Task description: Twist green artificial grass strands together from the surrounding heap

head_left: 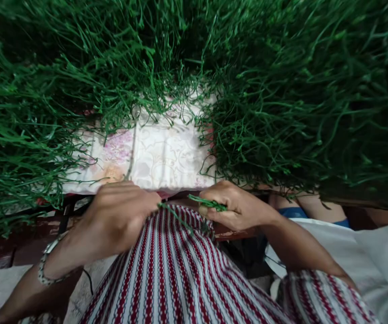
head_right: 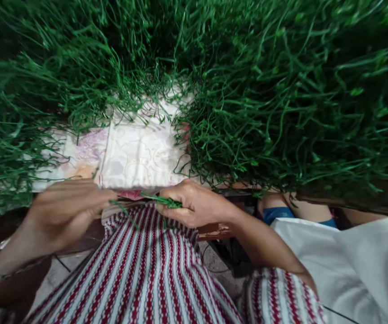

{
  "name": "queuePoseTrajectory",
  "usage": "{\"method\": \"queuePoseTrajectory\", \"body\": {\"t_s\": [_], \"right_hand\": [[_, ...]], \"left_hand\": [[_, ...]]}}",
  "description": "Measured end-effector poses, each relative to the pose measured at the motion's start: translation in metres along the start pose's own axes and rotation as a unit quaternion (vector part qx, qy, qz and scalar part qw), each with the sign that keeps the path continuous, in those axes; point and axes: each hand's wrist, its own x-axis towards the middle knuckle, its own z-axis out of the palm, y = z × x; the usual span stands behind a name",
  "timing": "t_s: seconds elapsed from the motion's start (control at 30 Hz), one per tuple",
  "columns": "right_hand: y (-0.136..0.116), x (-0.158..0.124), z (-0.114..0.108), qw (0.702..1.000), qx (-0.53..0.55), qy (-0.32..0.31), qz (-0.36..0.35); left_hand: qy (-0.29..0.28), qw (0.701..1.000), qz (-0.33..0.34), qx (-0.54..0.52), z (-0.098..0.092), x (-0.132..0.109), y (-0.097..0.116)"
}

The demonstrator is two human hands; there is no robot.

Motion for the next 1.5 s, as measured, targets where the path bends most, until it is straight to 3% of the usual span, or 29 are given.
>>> {"method": "queuePoseTrajectory", "body": {"t_s": [0.13, 0.3, 0.43, 0.53, 0.63, 0.73, 0.8, 0.83, 0.9, 1.0, 1.03, 1.07, 1.13, 1.23, 1.33, 1.5], "right_hand": [[0.008, 0.013, 0.011, 0.991, 0.102, 0.057, 0.059], [0.005, 0.018, 0.013, 0.978, 0.168, 0.081, 0.091], [0.003, 0.020, 0.016, 0.966, 0.173, 0.176, 0.075], [0.003, 0.020, 0.018, 0.968, 0.131, 0.205, 0.055], [-0.006, 0.014, 0.013, 0.978, 0.022, 0.205, 0.025], [-0.027, 0.000, -0.007, 0.957, -0.118, 0.263, -0.024], [-0.048, -0.015, -0.029, 0.908, -0.231, 0.347, -0.044], [-0.059, -0.024, -0.041, 0.868, -0.296, 0.397, -0.044], [-0.079, -0.039, -0.070, 0.753, -0.436, 0.493, -0.027], [-0.092, -0.053, -0.116, 0.528, -0.622, 0.577, 0.040], [-0.089, -0.054, -0.131, 0.479, -0.662, 0.571, 0.083], [-0.084, -0.054, -0.143, 0.466, -0.686, 0.537, 0.153], [-0.070, -0.050, -0.162, 0.515, -0.689, 0.442, 0.253], [-0.052, -0.044, -0.169, 0.588, -0.664, 0.346, 0.306], [-0.056, -0.044, -0.163, 0.618, -0.650, 0.327, 0.297], [-0.082, -0.051, -0.151, 0.644, -0.648, 0.332, 0.235]], "left_hand": [[0.046, 0.996, -0.074, 0.015, 0.018, 0.013, -0.007], [0.019, 0.988, -0.155, -0.002, 0.027, 0.013, -0.011], [0.006, 0.985, -0.174, -0.011, 0.032, 0.012, -0.012], [-0.004, 0.986, -0.169, -0.009, 0.035, 0.012, -0.012], [-0.020, 0.988, -0.151, -0.002, 0.036, 0.011, -0.012], [-0.011, 0.992, -0.129, -0.001, 0.038, 0.005, -0.018], [0.005, 0.993, -0.118, -0.003, 0.040, 0.002, -0.027], [0.008, 0.994, -0.113, -0.003, 0.041, 0.000, -0.033], [0.004, 0.997, -0.078, -0.011, 0.044, -0.002, -0.044], [0.005, 0.998, -0.062, -0.021, 0.046, -0.002, -0.053], [0.006, 0.998, -0.063, -0.025, 0.047, -0.001, -0.054], [0.006, 0.997, -0.065, -0.029, 0.048, -0.001, -0.054], [0.007, 0.997, -0.068, -0.037, 0.049, 0.000, -0.053], [-0.002, 0.996, -0.074, -0.046, 0.051, 0.000, -0.051], [-0.012, 0.995, -0.081, -0.054, 0.050, 0.000, -0.049], [0.008, 0.994, -0.090, -0.065, 0.045, 0.001, -0.039]]}}
